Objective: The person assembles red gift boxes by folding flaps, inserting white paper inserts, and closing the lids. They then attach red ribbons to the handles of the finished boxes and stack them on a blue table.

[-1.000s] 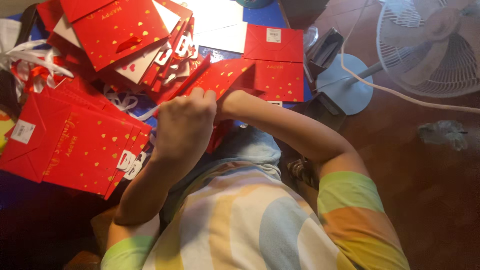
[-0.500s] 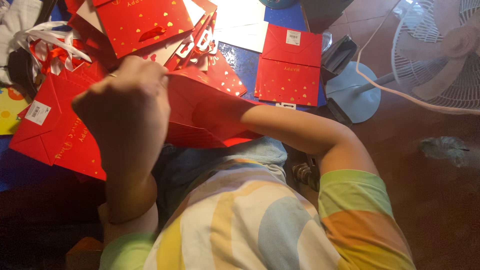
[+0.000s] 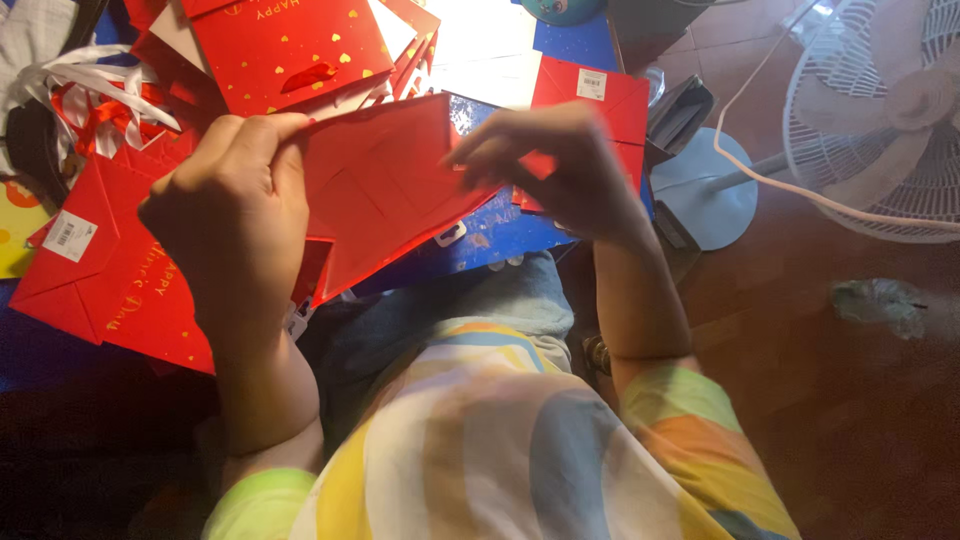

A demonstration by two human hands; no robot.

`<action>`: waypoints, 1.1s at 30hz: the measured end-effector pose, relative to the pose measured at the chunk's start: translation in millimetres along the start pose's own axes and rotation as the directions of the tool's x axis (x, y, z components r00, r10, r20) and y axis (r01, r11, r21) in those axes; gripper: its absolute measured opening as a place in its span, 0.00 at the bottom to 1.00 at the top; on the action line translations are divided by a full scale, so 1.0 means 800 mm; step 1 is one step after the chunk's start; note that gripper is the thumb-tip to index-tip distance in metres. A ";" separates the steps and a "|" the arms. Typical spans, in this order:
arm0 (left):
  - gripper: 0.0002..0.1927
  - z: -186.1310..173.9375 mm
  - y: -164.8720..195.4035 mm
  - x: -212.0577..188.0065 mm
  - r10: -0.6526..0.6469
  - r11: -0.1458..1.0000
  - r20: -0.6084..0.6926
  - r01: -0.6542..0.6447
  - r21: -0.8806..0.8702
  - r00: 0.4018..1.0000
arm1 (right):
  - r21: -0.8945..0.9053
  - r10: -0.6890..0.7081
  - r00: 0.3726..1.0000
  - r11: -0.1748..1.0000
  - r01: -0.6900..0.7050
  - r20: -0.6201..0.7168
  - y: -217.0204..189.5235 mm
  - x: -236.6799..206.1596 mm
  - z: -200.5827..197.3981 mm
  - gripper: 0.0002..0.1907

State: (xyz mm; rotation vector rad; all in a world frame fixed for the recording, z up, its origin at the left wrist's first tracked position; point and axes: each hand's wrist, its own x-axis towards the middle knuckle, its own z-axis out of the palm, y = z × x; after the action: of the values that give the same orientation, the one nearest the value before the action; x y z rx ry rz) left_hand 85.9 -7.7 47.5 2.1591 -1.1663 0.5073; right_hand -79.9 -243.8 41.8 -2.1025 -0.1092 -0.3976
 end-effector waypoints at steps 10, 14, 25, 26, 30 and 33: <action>0.13 0.001 -0.022 0.005 0.013 0.999 0.019 -0.012 -0.043 1.000 | 0.122 0.472 0.743 0.871 -0.476 -0.475 0.255 -0.051 0.027 0.11; 0.17 -0.002 -0.017 -0.005 0.004 1.000 0.072 -0.006 0.024 0.997 | -0.441 0.273 0.751 0.671 -0.597 -0.602 0.276 -0.049 0.035 0.14; 0.15 0.016 -0.004 -0.009 0.010 1.000 0.107 -0.009 -0.011 0.994 | -0.520 0.519 0.528 0.177 -0.836 -0.672 0.246 0.010 0.047 0.42; 0.16 0.017 -0.005 -0.010 0.010 1.000 0.123 -0.010 0.001 0.992 | -0.521 0.511 0.528 0.173 -0.836 -0.679 0.245 0.014 0.049 0.42; 0.18 0.012 -0.001 -0.018 0.019 1.000 0.142 -0.021 0.012 0.990 | -0.481 0.524 0.502 0.189 -0.856 -0.688 0.245 0.017 0.049 0.36; 0.19 0.005 0.012 -0.024 0.042 0.999 0.169 -0.041 -0.009 0.985 | -0.347 0.523 0.456 0.299 -0.889 -0.720 0.251 0.010 0.050 0.21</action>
State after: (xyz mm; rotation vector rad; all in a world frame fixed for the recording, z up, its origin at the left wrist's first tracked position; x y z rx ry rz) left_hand 67.4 -2.6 36.3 2.2115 -1.3039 0.3430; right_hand -15.9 -318.3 -138.0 -2.3803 1.5671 -0.3852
